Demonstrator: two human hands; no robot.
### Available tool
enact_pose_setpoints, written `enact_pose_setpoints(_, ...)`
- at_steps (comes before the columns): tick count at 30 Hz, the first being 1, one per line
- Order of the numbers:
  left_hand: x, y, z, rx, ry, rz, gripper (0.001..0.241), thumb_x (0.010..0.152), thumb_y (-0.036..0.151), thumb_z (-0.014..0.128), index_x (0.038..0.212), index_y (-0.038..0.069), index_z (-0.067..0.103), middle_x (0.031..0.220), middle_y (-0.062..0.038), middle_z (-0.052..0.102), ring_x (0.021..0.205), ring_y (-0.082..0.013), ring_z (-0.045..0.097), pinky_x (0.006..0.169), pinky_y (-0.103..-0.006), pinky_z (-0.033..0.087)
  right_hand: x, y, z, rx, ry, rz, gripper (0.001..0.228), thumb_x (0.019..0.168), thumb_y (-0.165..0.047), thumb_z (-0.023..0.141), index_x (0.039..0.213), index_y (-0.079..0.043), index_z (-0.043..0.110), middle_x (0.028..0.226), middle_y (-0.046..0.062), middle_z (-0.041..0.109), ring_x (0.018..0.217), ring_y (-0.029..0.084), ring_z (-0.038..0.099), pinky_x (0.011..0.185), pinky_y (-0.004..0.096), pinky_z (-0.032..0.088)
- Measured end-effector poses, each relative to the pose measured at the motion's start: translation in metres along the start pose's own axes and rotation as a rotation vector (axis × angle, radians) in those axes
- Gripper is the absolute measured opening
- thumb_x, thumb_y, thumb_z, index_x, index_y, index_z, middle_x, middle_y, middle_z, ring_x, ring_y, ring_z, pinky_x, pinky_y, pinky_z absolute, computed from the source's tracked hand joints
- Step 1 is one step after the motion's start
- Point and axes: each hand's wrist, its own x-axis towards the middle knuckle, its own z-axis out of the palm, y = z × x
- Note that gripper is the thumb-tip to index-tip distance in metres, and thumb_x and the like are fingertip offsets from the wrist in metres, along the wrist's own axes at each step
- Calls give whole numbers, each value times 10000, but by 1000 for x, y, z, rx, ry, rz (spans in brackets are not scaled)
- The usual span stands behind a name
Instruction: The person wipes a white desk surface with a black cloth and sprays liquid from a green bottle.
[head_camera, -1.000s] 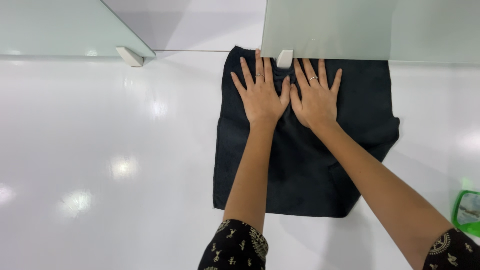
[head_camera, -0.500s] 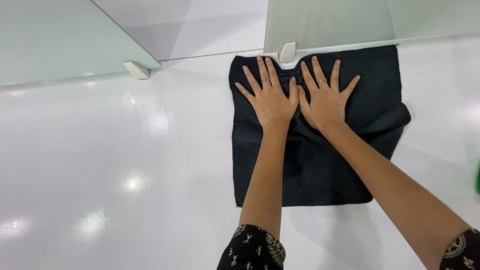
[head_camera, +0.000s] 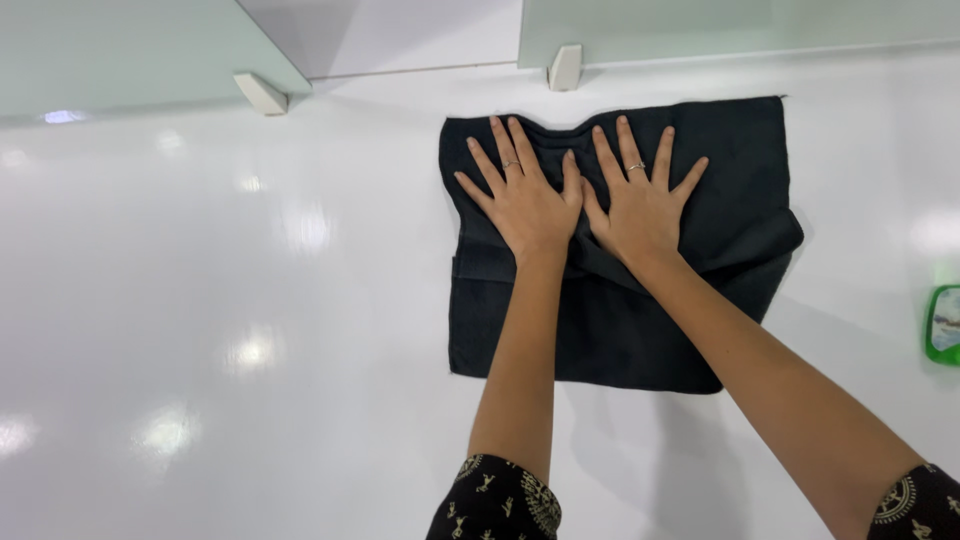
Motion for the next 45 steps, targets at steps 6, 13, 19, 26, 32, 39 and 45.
enact_pose_setpoints(6, -20, -2, -7, 26, -11, -24, 837, 966, 576, 488, 1589, 39, 333, 1689, -131, 238, 1564, -434, 146, 1220, -701, 74, -21, 0, 3, -8, 32, -23, 672, 1014, -529, 465, 1630, -292, 340, 1719, 38, 225, 1543, 509, 91, 1095, 834, -31)
enact_pose_setpoints(13, -53, -8, -16, 56, -22, -36, 803, 997, 559, 445, 1597, 42, 309, 1695, -138, 228, 1563, -433, 139, 1218, -698, 73, -49, -1, 1, -1, 40, -61, 676, 1016, -539, 474, 1628, -280, 356, 1717, 58, 235, 1537, 527, 91, 1085, 847, -23)
enact_pose_setpoints(19, -81, -14, -26, 62, -25, -36, 766, 1021, 542, 408, 1608, 61, 301, 1695, -134, 227, 1563, -417, 141, 1236, -670, 77, -74, -5, -1, 6, 53, -85, 666, 1018, -552, 472, 1615, -270, 385, 1709, 68, 260, 1531, 533, 97, 1080, 852, -20)
enact_pose_setpoints(26, -115, -19, -36, 69, -13, -21, 709, 1042, 487, 384, 1615, 80, 288, 1703, -113, 212, 1569, -396, 141, 1240, -651, 87, -104, -8, -1, -4, 52, -113, 653, 1028, -558, 453, 1612, -273, 391, 1708, 65, 260, 1536, 528, 97, 1083, 850, -18)
enact_pose_setpoints(32, -140, -24, -41, 84, -10, 2, 659, 1054, 432, 379, 1624, 115, 287, 1708, -100, 211, 1576, -382, 149, 1247, -644, 100, -127, -11, -3, -19, 26, -134, 659, 1025, -562, 440, 1613, -273, 375, 1709, 64, 242, 1534, 515, 96, 1087, 843, -9)
enact_pose_setpoints(39, -166, -25, -52, 82, 6, 7, 633, 1048, 408, 393, 1613, 129, 327, 1696, -92, 259, 1573, -372, 174, 1255, -633, 106, -154, -14, -11, 6, 55, -169, 626, 1046, -531, 451, 1610, -265, 401, 1704, 74, 273, 1536, 517, 132, 1108, 828, 14)
enact_pose_setpoints(45, -182, -26, -60, 61, -6, 18, 619, 1048, 400, 403, 1601, 126, 353, 1692, -88, 271, 1577, -373, 176, 1261, -630, 103, -173, -18, -15, 1, 75, -172, 603, 1049, -494, 469, 1609, -278, 414, 1699, 74, 296, 1534, 514, 166, 1116, 822, 34)
